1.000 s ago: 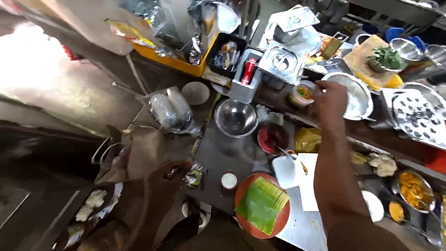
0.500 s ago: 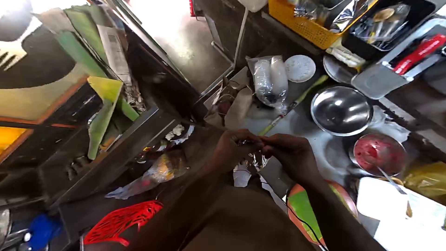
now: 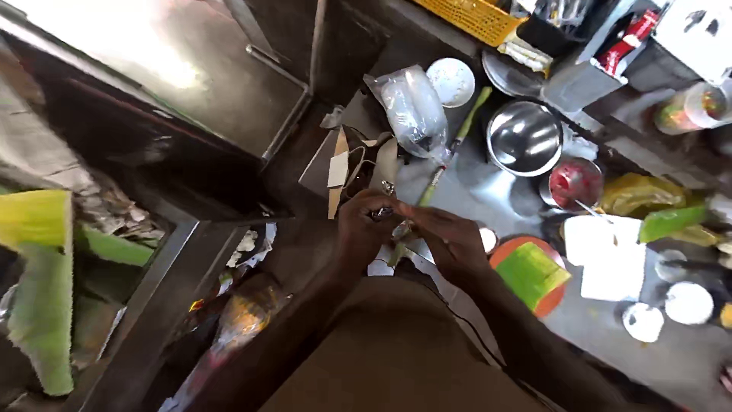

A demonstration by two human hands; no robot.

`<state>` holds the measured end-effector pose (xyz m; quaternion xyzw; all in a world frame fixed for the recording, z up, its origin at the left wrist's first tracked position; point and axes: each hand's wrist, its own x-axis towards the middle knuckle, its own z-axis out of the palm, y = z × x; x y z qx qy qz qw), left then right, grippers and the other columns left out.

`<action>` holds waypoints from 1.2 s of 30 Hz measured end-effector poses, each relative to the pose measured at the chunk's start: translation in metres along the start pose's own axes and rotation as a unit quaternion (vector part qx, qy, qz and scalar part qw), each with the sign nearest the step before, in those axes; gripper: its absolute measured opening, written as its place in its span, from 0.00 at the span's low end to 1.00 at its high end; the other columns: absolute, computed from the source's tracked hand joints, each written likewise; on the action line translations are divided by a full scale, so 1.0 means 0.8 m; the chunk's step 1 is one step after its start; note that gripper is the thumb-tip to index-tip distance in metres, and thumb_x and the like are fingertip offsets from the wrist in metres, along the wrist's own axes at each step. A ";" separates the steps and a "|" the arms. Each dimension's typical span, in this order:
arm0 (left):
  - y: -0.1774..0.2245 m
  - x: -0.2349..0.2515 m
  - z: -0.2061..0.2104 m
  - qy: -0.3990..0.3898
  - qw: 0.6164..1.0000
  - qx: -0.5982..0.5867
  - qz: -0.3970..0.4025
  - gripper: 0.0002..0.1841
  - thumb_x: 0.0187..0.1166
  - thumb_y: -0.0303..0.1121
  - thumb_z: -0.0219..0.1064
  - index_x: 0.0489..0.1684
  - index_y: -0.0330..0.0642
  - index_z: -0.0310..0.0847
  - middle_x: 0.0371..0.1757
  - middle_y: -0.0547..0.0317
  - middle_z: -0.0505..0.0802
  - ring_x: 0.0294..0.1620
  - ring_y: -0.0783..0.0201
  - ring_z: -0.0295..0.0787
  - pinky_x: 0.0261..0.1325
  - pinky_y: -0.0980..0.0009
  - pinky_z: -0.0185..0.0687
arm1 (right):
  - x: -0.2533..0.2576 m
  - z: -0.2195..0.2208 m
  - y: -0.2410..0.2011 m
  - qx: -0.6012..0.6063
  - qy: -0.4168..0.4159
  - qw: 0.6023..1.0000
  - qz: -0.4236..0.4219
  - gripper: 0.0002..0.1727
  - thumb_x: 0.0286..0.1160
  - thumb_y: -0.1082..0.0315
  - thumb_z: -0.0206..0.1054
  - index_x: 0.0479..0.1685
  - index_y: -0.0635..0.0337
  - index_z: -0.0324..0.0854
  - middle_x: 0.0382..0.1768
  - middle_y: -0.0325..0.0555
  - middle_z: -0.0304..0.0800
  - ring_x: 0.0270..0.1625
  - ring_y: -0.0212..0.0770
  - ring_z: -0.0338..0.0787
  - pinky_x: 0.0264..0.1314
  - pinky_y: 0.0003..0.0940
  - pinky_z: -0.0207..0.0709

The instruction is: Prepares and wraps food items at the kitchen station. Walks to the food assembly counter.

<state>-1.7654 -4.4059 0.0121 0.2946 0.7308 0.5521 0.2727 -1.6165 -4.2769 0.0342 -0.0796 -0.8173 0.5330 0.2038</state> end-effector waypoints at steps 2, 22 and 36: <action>-0.023 0.011 -0.004 -0.060 0.998 0.021 -0.007 0.04 0.69 0.33 0.79 0.38 0.48 0.96 0.46 0.63 0.90 0.47 0.70 0.87 0.49 0.70 0.87 | 0.003 0.011 0.012 -0.115 0.025 0.993 0.028 0.15 0.84 0.71 0.65 0.65 0.60 0.88 0.68 0.48 0.90 0.64 0.38 0.93 0.66 0.39 0.90; -0.028 0.043 0.009 -0.489 0.824 -0.075 0.276 0.12 0.75 0.35 0.64 0.23 0.40 0.86 0.49 0.52 0.93 0.68 0.53 0.84 0.81 0.49 0.73 | -0.088 0.001 0.047 0.048 0.299 0.926 0.227 0.10 0.59 0.76 0.83 0.37 0.63 0.88 0.42 0.48 0.91 0.46 0.42 0.91 0.49 0.38 0.90; 0.002 -0.001 0.112 -0.268 0.960 -0.007 0.084 0.33 0.61 0.27 0.85 0.72 0.40 0.84 0.62 0.56 0.94 0.59 0.67 0.93 0.68 0.66 0.90 | -0.090 -0.044 -0.008 -0.082 0.155 0.952 0.251 0.11 0.72 0.79 0.67 0.46 0.57 0.92 0.57 0.44 0.87 0.58 0.35 0.88 0.61 0.34 0.88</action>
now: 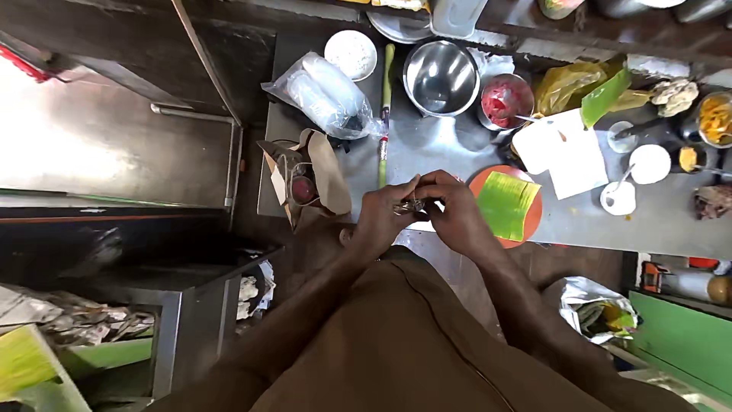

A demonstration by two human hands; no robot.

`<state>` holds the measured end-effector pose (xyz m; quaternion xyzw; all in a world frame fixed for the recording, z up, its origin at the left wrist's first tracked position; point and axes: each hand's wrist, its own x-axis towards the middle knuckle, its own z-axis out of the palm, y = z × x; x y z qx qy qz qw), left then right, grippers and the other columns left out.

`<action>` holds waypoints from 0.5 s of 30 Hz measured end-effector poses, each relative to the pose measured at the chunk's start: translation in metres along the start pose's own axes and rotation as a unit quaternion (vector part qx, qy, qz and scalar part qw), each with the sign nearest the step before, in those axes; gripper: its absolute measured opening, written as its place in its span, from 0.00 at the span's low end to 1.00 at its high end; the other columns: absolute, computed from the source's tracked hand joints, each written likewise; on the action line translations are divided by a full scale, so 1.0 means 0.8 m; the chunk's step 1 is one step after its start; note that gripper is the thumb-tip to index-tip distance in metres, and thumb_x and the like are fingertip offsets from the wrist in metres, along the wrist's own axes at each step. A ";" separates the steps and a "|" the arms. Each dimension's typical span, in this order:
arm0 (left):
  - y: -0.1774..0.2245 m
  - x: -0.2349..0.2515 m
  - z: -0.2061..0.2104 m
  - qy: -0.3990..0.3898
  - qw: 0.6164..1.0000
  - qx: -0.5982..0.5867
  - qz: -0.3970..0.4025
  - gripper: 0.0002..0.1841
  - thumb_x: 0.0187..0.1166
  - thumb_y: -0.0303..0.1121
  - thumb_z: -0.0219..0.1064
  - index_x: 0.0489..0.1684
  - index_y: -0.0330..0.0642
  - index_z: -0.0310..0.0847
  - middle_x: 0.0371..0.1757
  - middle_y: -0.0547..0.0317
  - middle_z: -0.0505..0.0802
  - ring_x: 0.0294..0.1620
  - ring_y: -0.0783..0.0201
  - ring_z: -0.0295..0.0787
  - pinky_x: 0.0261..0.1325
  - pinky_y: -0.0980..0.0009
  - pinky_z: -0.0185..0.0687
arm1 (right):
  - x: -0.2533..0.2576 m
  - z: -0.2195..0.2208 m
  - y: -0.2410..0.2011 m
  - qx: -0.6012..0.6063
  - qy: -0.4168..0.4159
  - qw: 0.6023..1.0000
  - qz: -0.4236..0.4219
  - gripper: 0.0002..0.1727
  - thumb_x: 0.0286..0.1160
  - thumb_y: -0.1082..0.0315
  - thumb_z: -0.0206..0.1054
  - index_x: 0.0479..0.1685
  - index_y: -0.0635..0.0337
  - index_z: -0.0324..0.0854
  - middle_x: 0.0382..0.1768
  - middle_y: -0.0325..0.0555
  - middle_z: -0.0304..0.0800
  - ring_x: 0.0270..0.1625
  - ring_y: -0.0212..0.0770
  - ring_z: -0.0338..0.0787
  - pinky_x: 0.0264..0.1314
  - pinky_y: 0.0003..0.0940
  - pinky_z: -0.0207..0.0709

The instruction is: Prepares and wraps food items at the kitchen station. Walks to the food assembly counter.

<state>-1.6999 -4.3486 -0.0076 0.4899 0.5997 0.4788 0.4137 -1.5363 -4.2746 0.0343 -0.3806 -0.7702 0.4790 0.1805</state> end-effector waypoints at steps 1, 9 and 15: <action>-0.001 0.001 0.002 0.016 0.999 0.048 0.010 0.28 0.63 0.27 0.83 0.68 0.42 0.88 0.56 0.59 0.96 0.55 0.70 0.93 0.65 0.66 0.90 | 0.001 -0.002 0.000 0.044 -0.021 0.999 -0.002 0.12 0.69 0.80 0.68 0.47 0.59 0.90 0.60 0.47 0.84 0.61 0.38 0.87 0.62 0.36 0.88; 0.021 0.006 -0.017 0.082 0.940 -0.265 -0.200 0.09 0.70 0.24 0.78 0.45 0.34 0.89 0.40 0.53 0.93 0.38 0.62 0.91 0.50 0.63 0.92 | 0.005 -0.020 0.024 0.260 0.156 0.952 -0.047 0.15 0.71 0.73 0.75 0.20 0.54 0.74 0.22 0.38 0.82 0.21 0.33 0.80 0.23 0.30 0.78; 0.020 -0.002 -0.014 0.062 0.998 0.017 0.023 0.14 0.52 0.32 0.91 0.33 0.45 0.93 0.43 0.61 0.90 0.39 0.69 0.88 0.37 0.74 0.91 | -0.004 -0.005 0.008 -0.020 -0.048 0.993 -0.103 0.42 0.60 0.68 0.85 0.83 0.50 0.75 0.62 0.43 0.91 0.59 0.37 0.90 0.65 0.38 0.86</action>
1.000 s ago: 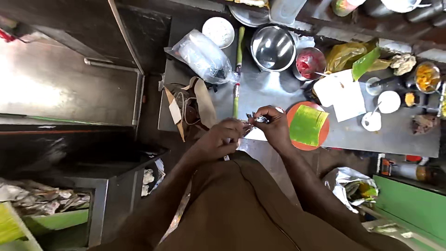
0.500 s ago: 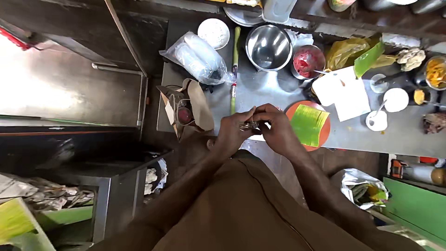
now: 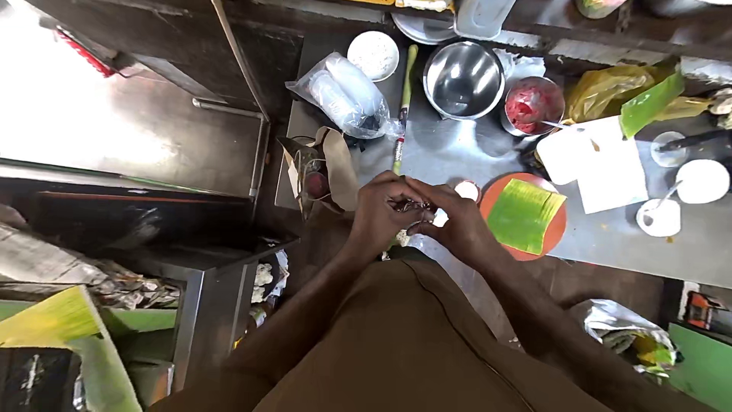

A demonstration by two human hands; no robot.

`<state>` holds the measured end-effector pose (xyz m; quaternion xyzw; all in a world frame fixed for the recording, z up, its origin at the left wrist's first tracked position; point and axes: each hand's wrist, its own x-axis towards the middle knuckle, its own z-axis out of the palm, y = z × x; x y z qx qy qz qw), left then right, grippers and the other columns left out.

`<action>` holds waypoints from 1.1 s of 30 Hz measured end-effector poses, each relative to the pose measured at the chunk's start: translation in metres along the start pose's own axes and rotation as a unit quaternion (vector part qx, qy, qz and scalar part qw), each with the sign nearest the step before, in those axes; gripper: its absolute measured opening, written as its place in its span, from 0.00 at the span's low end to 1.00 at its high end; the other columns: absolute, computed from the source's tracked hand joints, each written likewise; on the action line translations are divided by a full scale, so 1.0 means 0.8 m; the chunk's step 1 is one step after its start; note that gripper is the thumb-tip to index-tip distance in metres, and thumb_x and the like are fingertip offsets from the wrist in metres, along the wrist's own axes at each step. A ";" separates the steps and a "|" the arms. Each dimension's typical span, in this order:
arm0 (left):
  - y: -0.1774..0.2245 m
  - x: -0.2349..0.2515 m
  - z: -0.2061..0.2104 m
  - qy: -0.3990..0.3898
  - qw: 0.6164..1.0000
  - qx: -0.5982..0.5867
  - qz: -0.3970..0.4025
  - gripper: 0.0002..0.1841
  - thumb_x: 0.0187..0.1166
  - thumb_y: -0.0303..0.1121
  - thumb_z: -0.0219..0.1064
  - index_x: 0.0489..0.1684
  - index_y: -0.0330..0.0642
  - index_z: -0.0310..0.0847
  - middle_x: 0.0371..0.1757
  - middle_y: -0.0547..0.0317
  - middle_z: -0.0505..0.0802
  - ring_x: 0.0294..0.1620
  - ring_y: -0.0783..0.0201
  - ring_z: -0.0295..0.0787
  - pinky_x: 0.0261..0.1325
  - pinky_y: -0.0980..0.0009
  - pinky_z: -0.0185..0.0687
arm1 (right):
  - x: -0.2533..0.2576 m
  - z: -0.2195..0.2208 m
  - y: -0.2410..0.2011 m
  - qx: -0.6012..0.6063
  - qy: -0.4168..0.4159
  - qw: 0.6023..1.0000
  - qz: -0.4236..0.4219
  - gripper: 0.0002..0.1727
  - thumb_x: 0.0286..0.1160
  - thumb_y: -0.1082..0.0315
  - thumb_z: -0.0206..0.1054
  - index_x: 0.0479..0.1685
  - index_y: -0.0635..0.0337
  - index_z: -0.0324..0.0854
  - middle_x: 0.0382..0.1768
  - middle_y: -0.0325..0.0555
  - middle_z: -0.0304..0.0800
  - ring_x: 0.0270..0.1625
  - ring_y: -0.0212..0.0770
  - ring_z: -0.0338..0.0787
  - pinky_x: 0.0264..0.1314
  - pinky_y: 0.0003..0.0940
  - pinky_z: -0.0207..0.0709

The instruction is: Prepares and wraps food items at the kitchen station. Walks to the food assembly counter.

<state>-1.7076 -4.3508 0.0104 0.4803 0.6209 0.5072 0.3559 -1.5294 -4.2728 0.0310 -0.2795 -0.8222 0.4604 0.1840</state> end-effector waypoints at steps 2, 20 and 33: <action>0.010 -0.008 0.007 0.037 0.999 -0.002 0.020 0.20 0.48 0.31 0.92 0.38 0.43 0.90 0.43 0.58 0.89 0.38 0.68 0.90 0.38 0.72 0.93 | -0.004 0.007 0.007 0.028 0.053 0.998 -0.011 0.35 0.64 0.73 0.81 0.78 0.57 0.78 0.51 0.42 0.96 0.50 0.35 0.93 0.57 0.36 0.90; 0.033 -0.032 -0.038 0.023 0.943 -0.331 0.017 0.15 0.91 0.34 0.52 0.44 0.43 0.87 0.48 0.59 0.91 0.56 0.61 0.87 0.68 0.59 0.81 | 0.006 0.018 0.008 0.247 0.232 0.935 -0.105 0.09 0.60 0.79 0.82 0.39 0.65 0.92 0.45 0.50 0.93 0.45 0.41 0.92 0.46 0.34 0.90; 0.046 -0.046 -0.021 0.087 0.977 0.179 0.075 0.27 0.63 0.42 0.85 0.67 0.55 0.91 0.72 0.74 0.90 0.82 0.59 0.72 0.83 0.55 0.63 | 0.009 -0.012 -0.040 0.092 0.014 0.995 -0.037 0.11 0.74 0.75 0.71 0.49 0.54 0.94 0.56 0.43 0.84 0.53 0.34 0.88 0.52 0.31 0.89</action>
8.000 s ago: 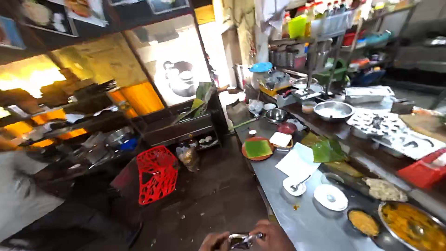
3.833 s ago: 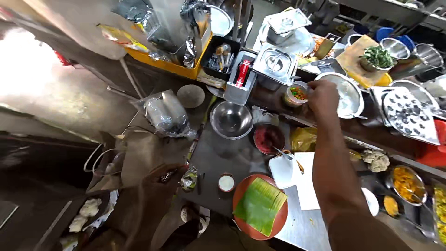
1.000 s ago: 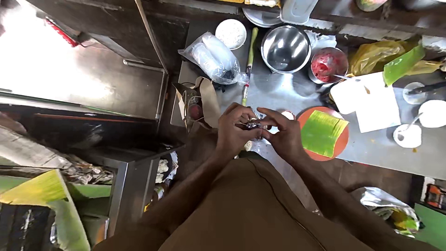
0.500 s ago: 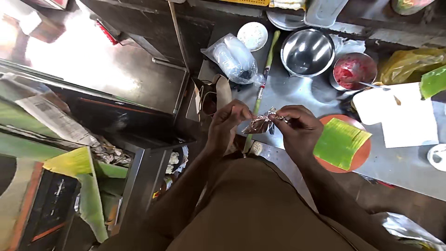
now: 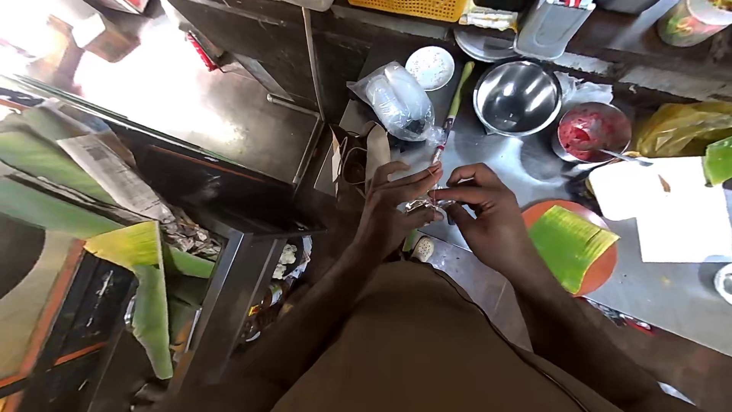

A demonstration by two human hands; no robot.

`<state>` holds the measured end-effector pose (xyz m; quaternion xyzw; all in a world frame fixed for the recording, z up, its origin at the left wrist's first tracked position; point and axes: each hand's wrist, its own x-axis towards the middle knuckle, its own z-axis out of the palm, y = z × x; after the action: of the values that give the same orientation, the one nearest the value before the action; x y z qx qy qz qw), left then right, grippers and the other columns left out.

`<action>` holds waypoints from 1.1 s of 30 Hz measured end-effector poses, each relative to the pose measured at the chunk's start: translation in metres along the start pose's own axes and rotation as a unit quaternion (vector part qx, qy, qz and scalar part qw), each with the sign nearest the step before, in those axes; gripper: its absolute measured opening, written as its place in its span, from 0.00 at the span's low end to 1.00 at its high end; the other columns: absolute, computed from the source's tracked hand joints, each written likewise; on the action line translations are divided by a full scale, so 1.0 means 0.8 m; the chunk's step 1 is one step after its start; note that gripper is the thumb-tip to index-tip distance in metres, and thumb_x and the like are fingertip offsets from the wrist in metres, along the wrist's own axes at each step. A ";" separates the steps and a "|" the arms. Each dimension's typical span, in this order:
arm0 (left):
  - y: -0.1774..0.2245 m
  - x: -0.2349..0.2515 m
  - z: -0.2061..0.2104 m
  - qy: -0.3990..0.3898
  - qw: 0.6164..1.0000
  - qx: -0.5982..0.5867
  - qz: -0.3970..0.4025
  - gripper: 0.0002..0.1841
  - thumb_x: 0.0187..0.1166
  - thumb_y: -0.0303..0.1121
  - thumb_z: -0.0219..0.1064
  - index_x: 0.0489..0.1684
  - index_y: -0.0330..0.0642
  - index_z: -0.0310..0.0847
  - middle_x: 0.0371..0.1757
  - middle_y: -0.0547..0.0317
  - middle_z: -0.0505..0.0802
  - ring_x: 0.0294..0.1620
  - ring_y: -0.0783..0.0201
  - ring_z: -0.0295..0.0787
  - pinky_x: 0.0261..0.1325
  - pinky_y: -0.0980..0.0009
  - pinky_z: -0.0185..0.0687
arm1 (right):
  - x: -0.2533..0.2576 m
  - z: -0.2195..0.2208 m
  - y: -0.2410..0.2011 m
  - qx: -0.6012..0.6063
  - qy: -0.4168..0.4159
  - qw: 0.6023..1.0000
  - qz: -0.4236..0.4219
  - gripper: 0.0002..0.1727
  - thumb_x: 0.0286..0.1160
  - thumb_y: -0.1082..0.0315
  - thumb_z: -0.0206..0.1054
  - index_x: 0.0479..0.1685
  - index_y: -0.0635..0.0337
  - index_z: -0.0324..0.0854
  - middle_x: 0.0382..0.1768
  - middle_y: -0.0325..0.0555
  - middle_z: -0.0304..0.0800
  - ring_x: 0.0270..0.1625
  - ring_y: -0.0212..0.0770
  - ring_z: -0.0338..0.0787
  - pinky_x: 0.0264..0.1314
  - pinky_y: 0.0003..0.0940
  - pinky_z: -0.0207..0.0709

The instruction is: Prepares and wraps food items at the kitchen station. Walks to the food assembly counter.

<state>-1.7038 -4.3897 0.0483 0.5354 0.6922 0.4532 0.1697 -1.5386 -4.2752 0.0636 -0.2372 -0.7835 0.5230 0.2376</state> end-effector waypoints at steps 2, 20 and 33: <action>0.002 -0.005 -0.001 0.016 1.000 0.022 0.008 0.19 0.65 0.32 0.83 0.57 0.50 0.95 0.61 0.69 0.95 0.66 0.65 0.83 0.72 0.65 0.73 | 0.000 0.005 -0.004 0.012 -0.044 0.999 0.003 0.13 0.72 0.77 0.68 0.50 0.54 0.92 0.60 0.45 0.79 0.56 0.35 0.85 0.54 0.31 0.88; -0.103 0.043 -0.176 -0.057 0.998 -0.023 -0.034 0.23 0.70 0.34 0.80 0.65 0.40 0.85 0.66 0.54 0.91 0.60 0.61 0.90 0.61 0.61 0.90 | -0.009 0.121 0.045 0.262 -0.134 0.947 0.127 0.36 0.57 0.73 0.78 0.72 0.55 0.72 0.71 0.43 0.83 0.67 0.41 0.88 0.61 0.42 0.90; -0.322 0.175 -0.271 -0.456 0.874 -0.025 0.165 0.09 0.72 0.26 0.68 0.36 0.49 0.96 0.47 0.64 0.95 0.54 0.65 0.91 0.65 0.59 0.87 | 0.096 0.229 -0.006 0.090 -0.108 0.945 0.296 0.28 0.80 0.65 0.69 0.80 0.42 0.73 0.58 0.35 0.91 0.53 0.32 0.92 0.58 0.37 0.89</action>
<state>-2.0628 -4.3648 -0.0099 0.7849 0.4283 0.1974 0.4020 -1.7121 -4.3586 0.0155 -0.3779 -0.6488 0.6605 0.0061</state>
